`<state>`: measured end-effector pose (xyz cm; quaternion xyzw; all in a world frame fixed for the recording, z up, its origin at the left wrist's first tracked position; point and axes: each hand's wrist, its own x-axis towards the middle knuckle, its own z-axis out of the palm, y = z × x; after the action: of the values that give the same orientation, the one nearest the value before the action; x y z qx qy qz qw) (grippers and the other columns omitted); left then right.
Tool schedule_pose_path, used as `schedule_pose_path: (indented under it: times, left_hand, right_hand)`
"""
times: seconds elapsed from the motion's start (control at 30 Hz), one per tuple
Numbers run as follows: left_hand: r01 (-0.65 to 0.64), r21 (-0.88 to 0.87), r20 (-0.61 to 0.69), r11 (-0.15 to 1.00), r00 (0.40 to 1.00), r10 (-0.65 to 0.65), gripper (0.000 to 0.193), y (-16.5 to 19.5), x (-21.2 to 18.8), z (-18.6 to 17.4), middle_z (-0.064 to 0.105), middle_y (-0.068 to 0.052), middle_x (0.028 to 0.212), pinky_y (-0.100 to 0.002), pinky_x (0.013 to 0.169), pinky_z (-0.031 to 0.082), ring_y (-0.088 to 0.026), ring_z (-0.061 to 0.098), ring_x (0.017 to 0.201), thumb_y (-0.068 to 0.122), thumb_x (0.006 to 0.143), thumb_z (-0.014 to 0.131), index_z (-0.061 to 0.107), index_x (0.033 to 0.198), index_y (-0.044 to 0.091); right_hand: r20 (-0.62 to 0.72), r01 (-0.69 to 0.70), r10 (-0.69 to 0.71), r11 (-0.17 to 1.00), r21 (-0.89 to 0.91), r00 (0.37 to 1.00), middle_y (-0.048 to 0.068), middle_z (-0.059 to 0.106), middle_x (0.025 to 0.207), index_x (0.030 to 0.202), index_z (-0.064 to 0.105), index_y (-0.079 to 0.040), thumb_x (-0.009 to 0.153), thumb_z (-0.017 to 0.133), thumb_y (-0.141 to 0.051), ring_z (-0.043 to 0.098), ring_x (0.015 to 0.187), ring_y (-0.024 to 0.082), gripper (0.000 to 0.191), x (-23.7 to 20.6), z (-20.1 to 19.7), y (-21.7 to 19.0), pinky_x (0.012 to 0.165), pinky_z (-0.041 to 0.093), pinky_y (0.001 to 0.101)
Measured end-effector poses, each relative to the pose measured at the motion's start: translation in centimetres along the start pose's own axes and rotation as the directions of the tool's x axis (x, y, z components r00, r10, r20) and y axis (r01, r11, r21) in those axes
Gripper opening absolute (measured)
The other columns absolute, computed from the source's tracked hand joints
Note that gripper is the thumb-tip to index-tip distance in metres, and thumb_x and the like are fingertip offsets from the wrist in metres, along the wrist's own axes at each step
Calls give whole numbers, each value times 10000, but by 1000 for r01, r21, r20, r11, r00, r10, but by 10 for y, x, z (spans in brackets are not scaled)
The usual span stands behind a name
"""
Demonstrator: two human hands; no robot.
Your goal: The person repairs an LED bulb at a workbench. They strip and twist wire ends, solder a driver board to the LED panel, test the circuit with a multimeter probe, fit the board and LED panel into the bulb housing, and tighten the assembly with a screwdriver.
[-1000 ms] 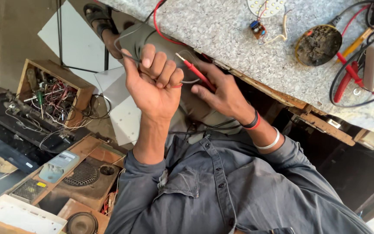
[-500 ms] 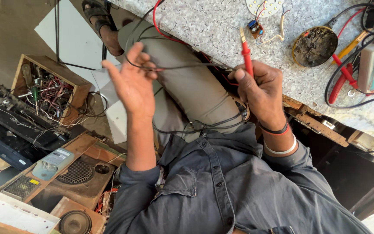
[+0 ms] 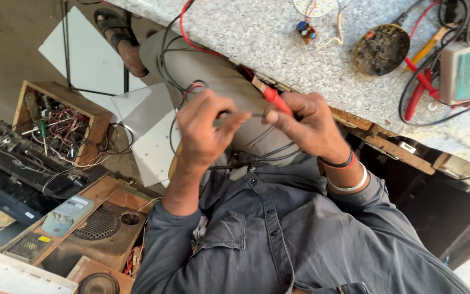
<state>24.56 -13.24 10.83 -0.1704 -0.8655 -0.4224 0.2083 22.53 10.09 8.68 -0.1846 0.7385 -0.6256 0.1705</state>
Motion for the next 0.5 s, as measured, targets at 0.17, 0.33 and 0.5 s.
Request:
schedule_pose_path:
  times: [0.17, 0.33, 0.5]
  left_hand:
    - [-68, 123, -466, 990, 877, 118, 403, -20, -10, -12, 560, -58, 688, -348, 572, 413, -215, 554, 615, 307, 1044, 656, 561, 752, 45]
    - [236, -31, -723, 971, 666, -184, 416, -54, -26, -44, 470, -35, 686, -304, 556, 322, -164, 446, 562, 308, 1098, 598, 512, 789, 44]
    - [381, 126, -465, 916, 838, -284, 264, -54, -23, -45, 584, -84, 899, -327, 591, 388, -190, 538, 731, 210, 1128, 632, 674, 983, -6]
  right_hand:
    - [160, 19, -10, 998, -59, 987, -5, 472, 576, 786, 667, -31, 924, 783, -236, 422, 529, 75, 273, -17, -26, 3, 487, 328, 302]
    - [20, -130, 135, 980, -148, 991, -2, 474, 563, 769, 672, -6, 866, 829, -173, 415, 527, 73, 249, -25, -38, 12, 480, 329, 304]
    - [-86, -20, 17, 999, -40, 996, -2, 525, 684, 863, 686, 1, 916, 798, -141, 457, 654, 67, 188, -28, -29, 14, 594, 374, 283]
